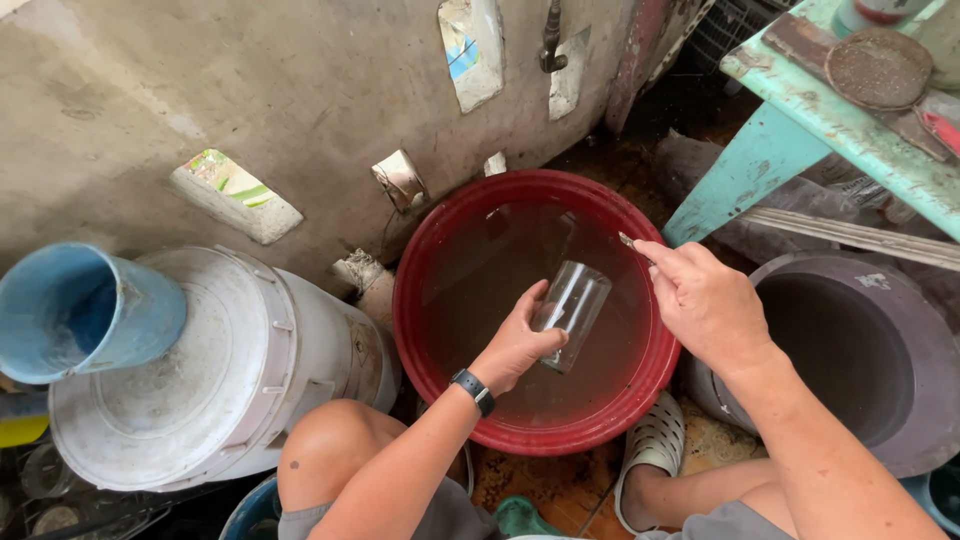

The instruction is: A person is washing a glass cup in a red basin filled with water using a white cloth and then placing it in a tray.

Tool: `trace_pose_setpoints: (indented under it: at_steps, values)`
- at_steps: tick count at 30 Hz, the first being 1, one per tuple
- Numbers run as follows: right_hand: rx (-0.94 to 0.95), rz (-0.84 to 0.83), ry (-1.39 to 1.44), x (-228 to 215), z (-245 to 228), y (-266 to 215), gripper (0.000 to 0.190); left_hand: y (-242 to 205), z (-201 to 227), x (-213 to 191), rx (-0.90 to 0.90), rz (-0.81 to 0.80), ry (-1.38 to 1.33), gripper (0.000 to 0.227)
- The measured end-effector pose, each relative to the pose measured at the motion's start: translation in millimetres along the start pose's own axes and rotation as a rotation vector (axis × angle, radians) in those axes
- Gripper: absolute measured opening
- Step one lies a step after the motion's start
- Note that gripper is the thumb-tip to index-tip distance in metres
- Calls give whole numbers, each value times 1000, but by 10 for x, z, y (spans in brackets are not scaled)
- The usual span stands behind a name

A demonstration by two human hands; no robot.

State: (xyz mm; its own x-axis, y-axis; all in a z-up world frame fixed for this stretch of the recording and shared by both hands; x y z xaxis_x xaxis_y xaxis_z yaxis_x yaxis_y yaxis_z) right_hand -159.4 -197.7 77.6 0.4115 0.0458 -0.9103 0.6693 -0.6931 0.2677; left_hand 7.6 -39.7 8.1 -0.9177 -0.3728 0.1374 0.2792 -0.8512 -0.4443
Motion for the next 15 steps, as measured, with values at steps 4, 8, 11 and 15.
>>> trace_pose_setpoints:
  at_steps: [4, 8, 11, 15]
  values:
    - [-21, 26, -36, -34, -24, 12, 32, 291, -468, -154, -110, 96, 105, 105]
    - [-94, 85, -48, -41, -27, -11, 28, 499, -978, -339, -179, 172, 256, 108]
    - [-129, 107, -67, -31, 2, -22, 28, 546, -1233, -511, -196, 205, 377, 113]
    - [-172, 126, -129, -11, 41, -38, 26, 786, -1887, -824, -249, 165, 746, 109]
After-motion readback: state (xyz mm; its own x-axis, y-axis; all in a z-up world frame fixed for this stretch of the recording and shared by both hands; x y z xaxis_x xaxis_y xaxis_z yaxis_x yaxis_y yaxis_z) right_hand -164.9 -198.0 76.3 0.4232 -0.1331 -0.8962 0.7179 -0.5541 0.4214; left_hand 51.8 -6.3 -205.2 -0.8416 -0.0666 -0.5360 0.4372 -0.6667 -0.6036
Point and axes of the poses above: each hand's wrist, its own y-axis towards the middle knuckle, its own x-axis out of the palm, z = x × y, the point moved 5 cm from there along y, towards the middle knuckle, and after that the axes turned 1 degree about -z, right-handed, at the moved point
